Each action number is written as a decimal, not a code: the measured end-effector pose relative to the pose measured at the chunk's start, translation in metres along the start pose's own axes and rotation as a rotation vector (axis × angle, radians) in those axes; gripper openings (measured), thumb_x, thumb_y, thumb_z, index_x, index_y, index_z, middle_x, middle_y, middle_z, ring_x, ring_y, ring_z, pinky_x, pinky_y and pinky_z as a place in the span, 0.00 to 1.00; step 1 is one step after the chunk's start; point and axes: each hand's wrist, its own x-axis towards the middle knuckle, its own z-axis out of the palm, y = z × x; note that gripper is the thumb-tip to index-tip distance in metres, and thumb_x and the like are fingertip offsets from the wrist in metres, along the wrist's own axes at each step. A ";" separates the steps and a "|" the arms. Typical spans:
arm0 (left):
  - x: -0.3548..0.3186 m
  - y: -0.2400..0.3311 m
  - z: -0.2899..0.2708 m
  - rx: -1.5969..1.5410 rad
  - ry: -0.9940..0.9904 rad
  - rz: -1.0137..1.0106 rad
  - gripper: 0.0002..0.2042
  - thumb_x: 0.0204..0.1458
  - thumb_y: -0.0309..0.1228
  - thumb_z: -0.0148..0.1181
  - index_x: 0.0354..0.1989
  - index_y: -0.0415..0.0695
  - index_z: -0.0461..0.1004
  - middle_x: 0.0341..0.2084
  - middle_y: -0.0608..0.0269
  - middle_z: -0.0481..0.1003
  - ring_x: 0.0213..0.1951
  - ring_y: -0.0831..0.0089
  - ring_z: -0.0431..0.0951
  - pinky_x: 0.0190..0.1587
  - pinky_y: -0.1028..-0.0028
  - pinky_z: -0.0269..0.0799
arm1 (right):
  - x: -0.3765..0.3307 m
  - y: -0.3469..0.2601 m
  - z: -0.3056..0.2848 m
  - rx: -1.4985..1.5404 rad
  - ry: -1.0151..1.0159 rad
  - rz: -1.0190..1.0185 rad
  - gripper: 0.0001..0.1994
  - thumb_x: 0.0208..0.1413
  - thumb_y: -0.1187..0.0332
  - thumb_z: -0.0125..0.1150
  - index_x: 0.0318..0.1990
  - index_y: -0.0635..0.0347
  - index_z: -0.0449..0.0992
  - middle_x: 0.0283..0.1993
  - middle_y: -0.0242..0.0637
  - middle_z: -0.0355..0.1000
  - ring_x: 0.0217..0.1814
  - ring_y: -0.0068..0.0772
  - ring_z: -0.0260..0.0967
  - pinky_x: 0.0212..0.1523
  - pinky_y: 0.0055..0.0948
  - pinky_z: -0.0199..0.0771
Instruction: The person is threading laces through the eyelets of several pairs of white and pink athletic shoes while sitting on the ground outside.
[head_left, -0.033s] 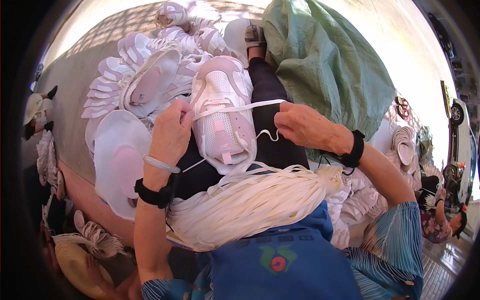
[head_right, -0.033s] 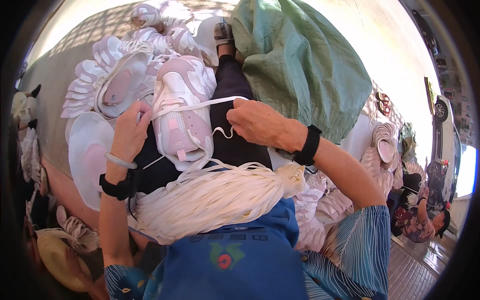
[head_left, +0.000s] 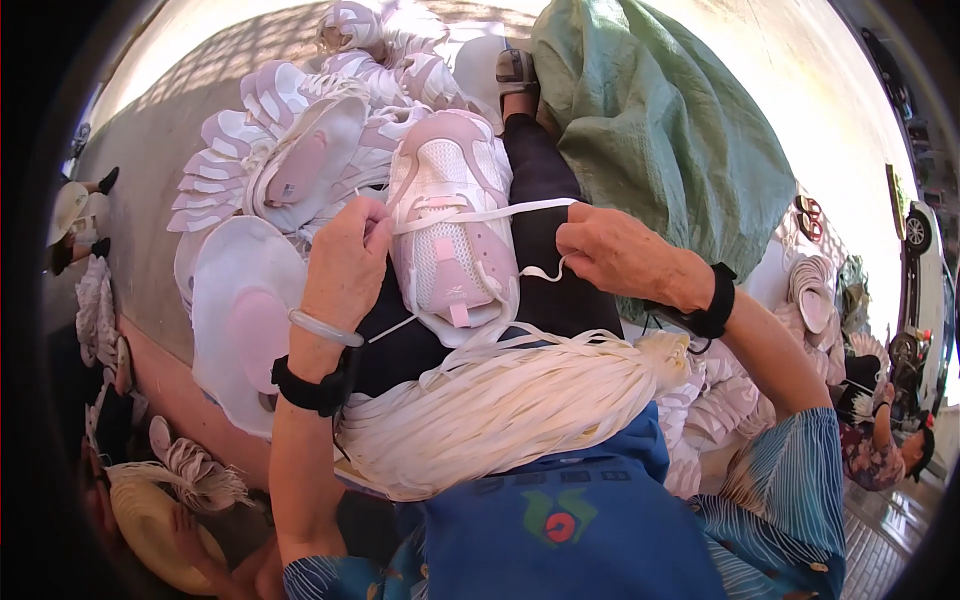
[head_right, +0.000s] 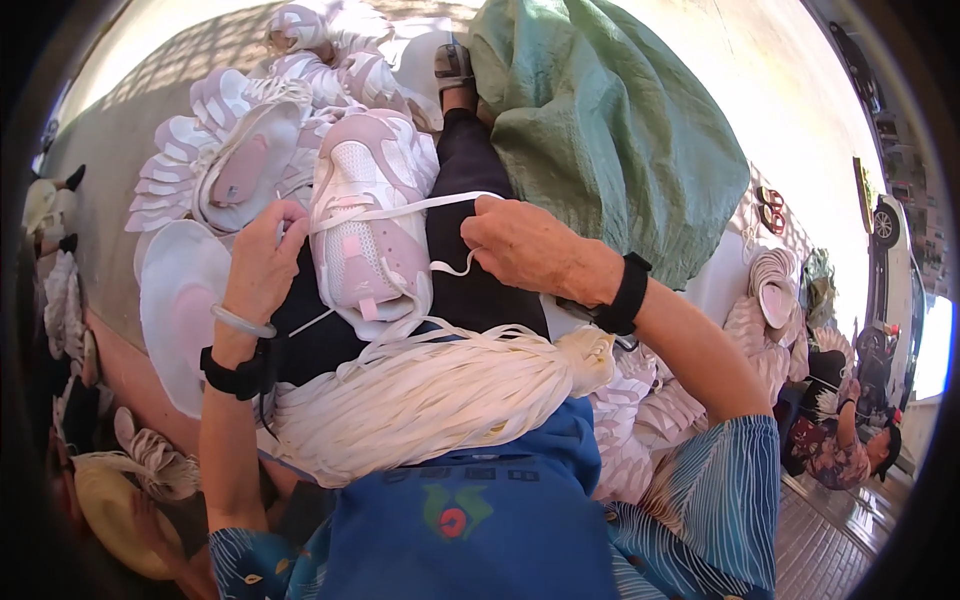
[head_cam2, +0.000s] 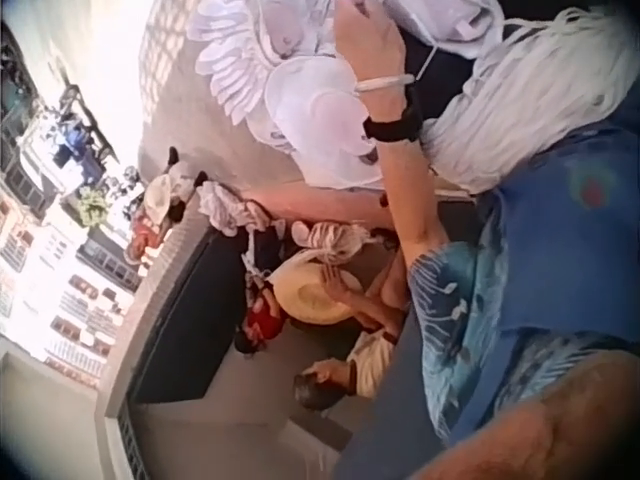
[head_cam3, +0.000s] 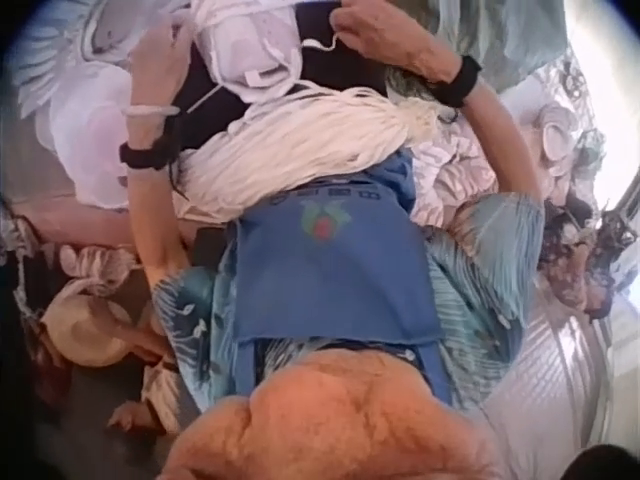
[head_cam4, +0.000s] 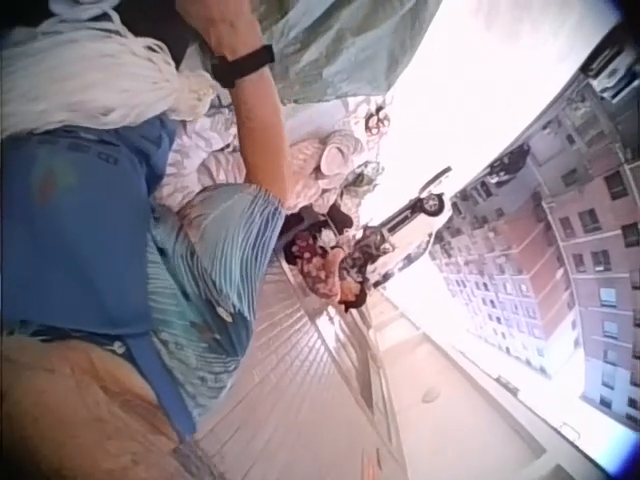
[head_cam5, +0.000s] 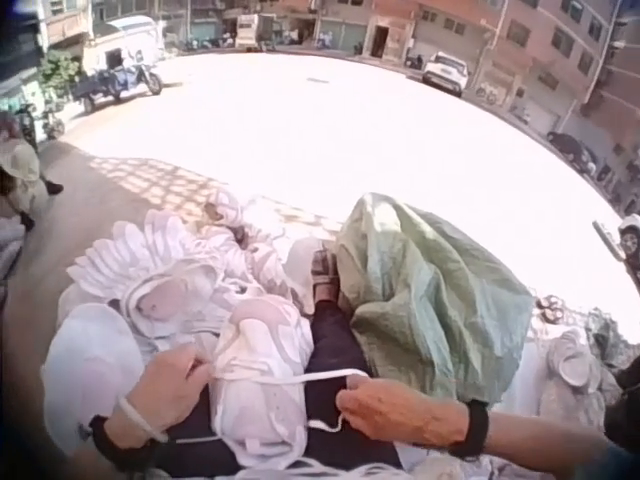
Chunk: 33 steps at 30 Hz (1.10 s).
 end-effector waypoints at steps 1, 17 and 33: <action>-0.001 0.004 -0.005 -0.113 -0.033 -0.083 0.09 0.59 0.31 0.51 0.39 0.37 0.72 0.24 0.56 0.72 0.19 0.71 0.71 0.27 0.71 0.68 | 0.000 -0.001 -0.001 0.040 0.008 0.011 0.05 0.47 0.73 0.60 0.32 0.64 0.74 0.33 0.44 0.66 0.36 0.48 0.68 0.38 0.38 0.68; -0.024 0.023 -0.024 -0.216 -0.159 -0.199 0.10 0.61 0.31 0.50 0.38 0.36 0.74 0.24 0.64 0.76 0.25 0.76 0.67 0.31 0.74 0.65 | 0.017 -0.019 0.024 0.090 0.116 -0.137 0.05 0.52 0.72 0.60 0.34 0.62 0.75 0.33 0.41 0.66 0.33 0.45 0.69 0.36 0.37 0.71; -0.004 0.017 -0.008 -0.128 -0.128 -0.314 0.13 0.60 0.36 0.52 0.42 0.39 0.75 0.28 0.60 0.78 0.29 0.73 0.78 0.28 0.76 0.73 | 0.075 -0.013 0.010 0.299 0.427 -0.086 0.07 0.53 0.70 0.53 0.32 0.64 0.76 0.30 0.49 0.70 0.36 0.52 0.70 0.39 0.43 0.70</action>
